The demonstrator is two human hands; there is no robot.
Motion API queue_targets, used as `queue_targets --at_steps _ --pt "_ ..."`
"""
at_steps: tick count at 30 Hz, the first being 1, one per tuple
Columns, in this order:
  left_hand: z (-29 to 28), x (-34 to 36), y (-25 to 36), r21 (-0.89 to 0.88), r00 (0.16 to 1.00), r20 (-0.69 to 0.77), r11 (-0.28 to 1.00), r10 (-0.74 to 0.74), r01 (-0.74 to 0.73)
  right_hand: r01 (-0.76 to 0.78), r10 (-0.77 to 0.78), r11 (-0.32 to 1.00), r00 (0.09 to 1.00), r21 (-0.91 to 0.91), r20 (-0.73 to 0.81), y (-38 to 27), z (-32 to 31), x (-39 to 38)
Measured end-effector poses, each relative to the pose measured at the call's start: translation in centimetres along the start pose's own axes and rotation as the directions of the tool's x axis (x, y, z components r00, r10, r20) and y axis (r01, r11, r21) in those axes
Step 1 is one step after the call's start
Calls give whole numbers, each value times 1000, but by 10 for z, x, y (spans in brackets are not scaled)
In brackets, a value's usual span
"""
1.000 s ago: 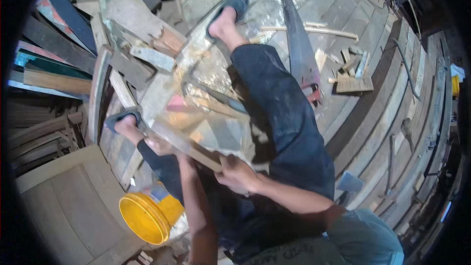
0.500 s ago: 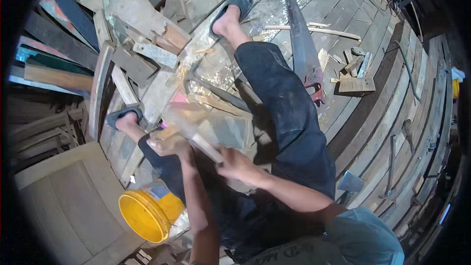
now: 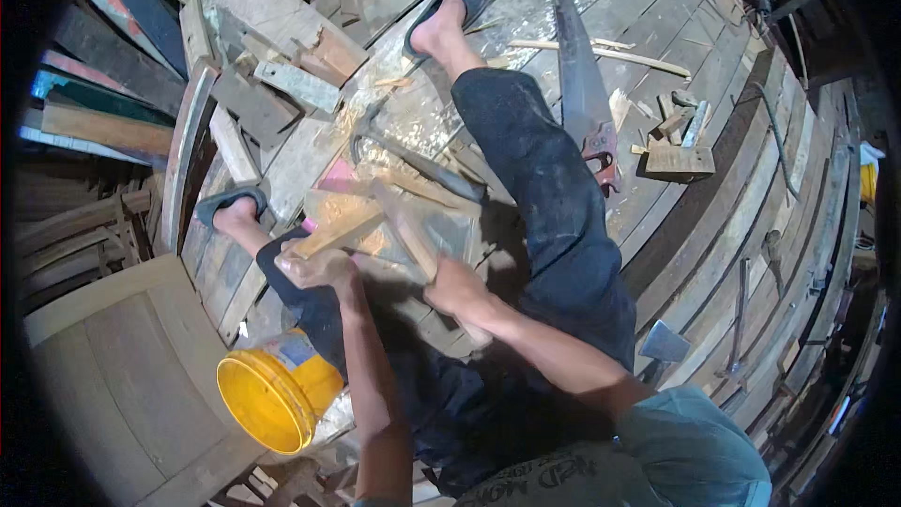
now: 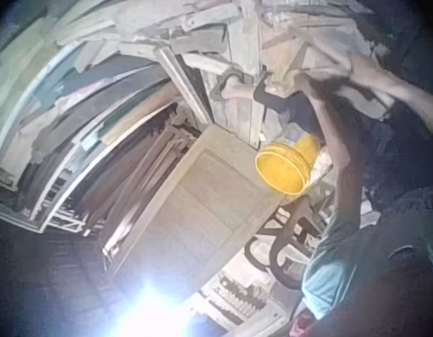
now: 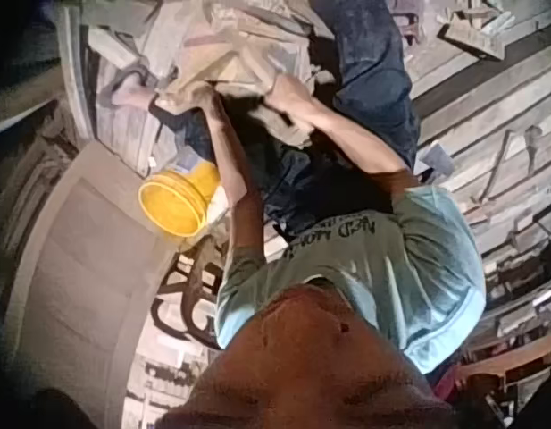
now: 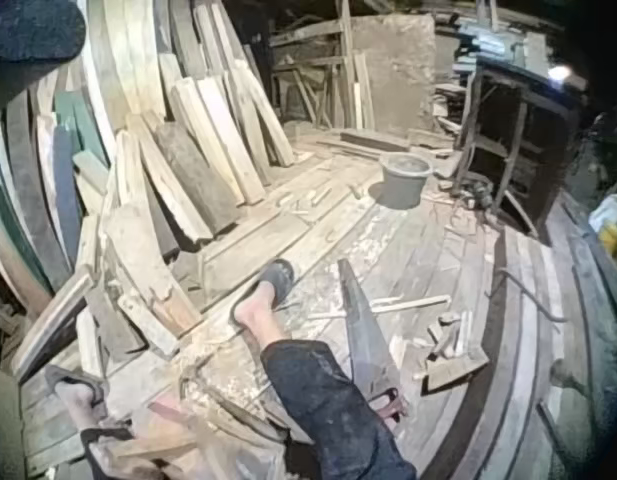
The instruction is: Shaping a piece of wood using a hammer and chisel while seated on a workshop floor.
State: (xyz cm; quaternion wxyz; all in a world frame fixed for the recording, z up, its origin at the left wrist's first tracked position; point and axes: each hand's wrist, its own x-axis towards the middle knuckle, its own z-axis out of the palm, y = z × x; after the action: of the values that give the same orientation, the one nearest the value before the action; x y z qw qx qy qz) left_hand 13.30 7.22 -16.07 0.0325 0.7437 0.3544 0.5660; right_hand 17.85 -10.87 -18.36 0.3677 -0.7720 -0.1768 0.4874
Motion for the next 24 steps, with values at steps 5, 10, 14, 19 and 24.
queue_targets --at_steps 5,10,14,19,24 --pt "-2 7 9 46 1000 8 998 30 -31 186 -189 975 982 -120 -19 -15 -13 -16" --pt "-7 10 -7 73 999 -11 997 36 -35 336 -334 938 942 89 -38 -32 -1 -32" --pt "3 7 12 69 999 17 996 48 -49 46 -47 999 997 -23 -54 -8 -15 -2" --pt "-11 12 7 113 997 19 991 73 -75 587 -598 802 788 -114 -149 -7 18 -29" --pt "-13 3 9 111 997 52 991 64 -69 -44 43 997 999 66 19 -5 -9 4"
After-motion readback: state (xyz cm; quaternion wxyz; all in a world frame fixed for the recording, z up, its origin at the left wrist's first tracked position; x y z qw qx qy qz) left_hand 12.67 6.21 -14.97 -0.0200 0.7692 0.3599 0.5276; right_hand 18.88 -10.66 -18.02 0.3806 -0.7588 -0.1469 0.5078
